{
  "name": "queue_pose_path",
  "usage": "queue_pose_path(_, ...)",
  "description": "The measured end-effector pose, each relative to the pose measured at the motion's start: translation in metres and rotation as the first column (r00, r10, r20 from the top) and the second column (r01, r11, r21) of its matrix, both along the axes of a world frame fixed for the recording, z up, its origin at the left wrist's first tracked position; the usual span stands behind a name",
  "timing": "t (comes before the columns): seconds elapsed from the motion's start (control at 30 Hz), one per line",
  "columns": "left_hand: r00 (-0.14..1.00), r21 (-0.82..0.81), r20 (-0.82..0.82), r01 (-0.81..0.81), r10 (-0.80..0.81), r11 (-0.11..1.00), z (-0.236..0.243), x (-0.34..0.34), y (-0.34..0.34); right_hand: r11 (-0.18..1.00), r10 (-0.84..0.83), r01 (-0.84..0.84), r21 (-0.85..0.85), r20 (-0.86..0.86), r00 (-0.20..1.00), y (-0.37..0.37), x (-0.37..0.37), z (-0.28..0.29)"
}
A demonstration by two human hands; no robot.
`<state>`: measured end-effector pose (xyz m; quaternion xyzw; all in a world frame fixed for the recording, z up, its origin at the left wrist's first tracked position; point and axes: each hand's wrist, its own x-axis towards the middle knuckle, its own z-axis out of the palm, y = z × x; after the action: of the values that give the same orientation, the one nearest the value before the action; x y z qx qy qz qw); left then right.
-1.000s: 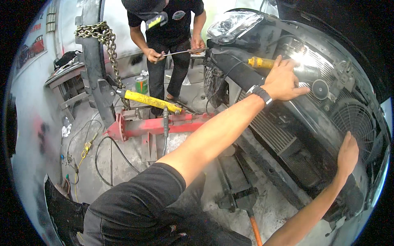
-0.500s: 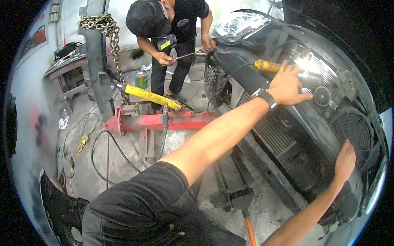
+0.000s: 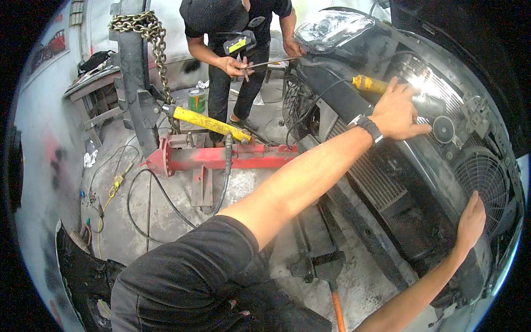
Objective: The person holds and aligns the front bumper bar of a car while an assistant heats and shapes the frame, then assists with adjusting the headlight assembly.
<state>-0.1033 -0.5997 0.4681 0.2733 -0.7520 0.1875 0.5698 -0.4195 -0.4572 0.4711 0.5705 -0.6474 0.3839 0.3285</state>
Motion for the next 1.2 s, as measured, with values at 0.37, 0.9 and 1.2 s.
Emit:
queue_pose_path(0.37, 1.000, 0.005, -0.001, -0.002, 0.002, 1.000, 0.001, -0.001, 0.002, 1.000, 0.018, -0.018, 0.000, -0.004, 1.000, -0.002, -0.008, -0.001)
queue_pose_path(0.9, 1.000, 0.004, -0.003, 0.003, -0.003, 1.000, 0.001, 0.000, 0.002, 1.000, -0.015, 0.015, 0.011, 0.019, 1.000, 0.002, 0.002, 0.000)
queue_pose_path(1.2, 1.000, -0.001, 0.006, 0.003, -0.003, 1.000, 0.000, 0.002, 0.003, 0.999, -0.039, 0.039, -0.011, 0.013, 0.999, 0.002, 0.003, -0.001)
